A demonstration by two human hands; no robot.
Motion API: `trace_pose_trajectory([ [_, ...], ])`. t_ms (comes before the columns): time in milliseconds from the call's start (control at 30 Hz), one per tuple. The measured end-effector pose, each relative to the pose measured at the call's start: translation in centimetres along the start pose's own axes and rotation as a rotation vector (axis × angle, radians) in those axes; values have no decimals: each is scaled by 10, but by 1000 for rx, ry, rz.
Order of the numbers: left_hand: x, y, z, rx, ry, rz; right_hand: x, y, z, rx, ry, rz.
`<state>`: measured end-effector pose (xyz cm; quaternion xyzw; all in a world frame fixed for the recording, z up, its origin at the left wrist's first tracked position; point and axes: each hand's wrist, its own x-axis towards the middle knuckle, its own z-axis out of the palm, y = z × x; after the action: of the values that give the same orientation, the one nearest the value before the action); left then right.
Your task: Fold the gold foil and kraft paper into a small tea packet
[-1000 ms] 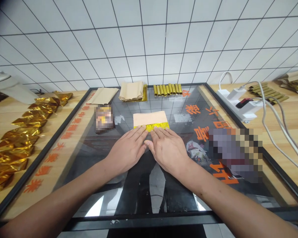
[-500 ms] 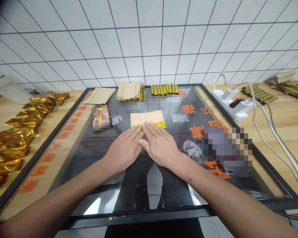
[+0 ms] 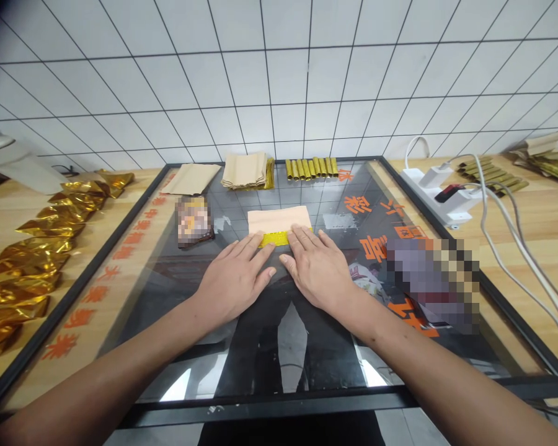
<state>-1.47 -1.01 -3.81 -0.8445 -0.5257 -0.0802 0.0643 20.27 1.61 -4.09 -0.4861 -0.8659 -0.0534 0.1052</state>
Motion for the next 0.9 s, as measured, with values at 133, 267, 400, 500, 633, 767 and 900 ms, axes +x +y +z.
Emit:
trace_pose_trajectory([
  [133,-1,1,-3,19,3,-23,-2,5,-1,-32,29,-14],
  [267,0,3,-8,41,2,-47,-4,8,-2,-62,40,-14],
  [400,0,4,-11,46,-21,-65,-4,9,-1,-89,37,-19],
  [500,-1,3,-10,41,-14,-54,-5,10,-1,-89,31,-28],
  [633,-1,2,-7,17,14,-34,-5,11,-1,-84,1,-56],
  [767,0,2,-7,22,2,-27,-5,10,-4,-98,-25,-69],
  [900,0,2,-9,34,-7,-23,-7,6,-8,-116,-37,-39],
])
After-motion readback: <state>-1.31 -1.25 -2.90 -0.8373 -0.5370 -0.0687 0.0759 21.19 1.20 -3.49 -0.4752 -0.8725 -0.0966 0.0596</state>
